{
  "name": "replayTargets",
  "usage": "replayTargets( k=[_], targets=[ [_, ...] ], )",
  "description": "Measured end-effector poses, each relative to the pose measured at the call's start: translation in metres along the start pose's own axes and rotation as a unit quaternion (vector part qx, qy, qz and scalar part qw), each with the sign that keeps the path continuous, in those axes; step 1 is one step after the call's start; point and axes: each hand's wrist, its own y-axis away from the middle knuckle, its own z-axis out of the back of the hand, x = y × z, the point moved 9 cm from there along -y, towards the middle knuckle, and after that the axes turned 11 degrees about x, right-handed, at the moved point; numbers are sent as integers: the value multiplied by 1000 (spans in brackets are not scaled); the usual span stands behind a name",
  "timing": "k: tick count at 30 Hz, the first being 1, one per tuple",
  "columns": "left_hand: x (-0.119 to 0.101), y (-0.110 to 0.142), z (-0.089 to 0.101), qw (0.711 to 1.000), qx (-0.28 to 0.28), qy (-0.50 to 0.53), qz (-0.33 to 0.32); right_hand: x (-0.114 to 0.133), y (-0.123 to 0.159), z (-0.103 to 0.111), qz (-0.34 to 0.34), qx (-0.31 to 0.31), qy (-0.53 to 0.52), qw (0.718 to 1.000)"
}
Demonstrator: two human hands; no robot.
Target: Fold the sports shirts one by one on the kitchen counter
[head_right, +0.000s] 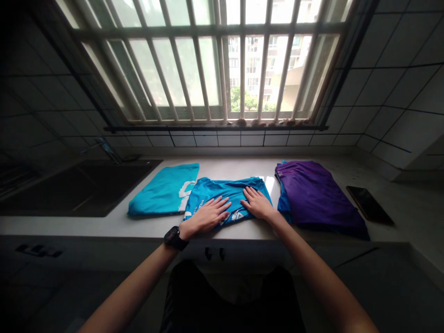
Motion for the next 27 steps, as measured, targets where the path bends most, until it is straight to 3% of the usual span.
replayTargets(
  k=[4,6,11,14,16,18,20,24,27],
  targets=[
    [57,34,9,988,-3,17,155,-40,19,10,-131,11,-19,991],
    [69,51,10,986,10,38,164,-41,31,16,-147,-8,-10,989],
    [58,81,15,996,19,84,-10,16,54,10,80,-43,-3,996],
    [66,86,22,994,-15,108,-10,22,59,10,94,-72,-4,993],
    [70,86,35,990,-56,127,18,18,61,24,89,-109,-15,990],
    [71,88,56,978,-111,169,44,14,67,51,93,-158,-48,982],
    [69,92,80,952,-165,247,71,10,76,92,95,-208,-95,969],
    [73,102,112,847,-239,459,120,4,72,190,90,-234,-134,959],
    [82,102,120,784,-299,527,138,2,36,253,102,-217,-135,961]
  ],
)
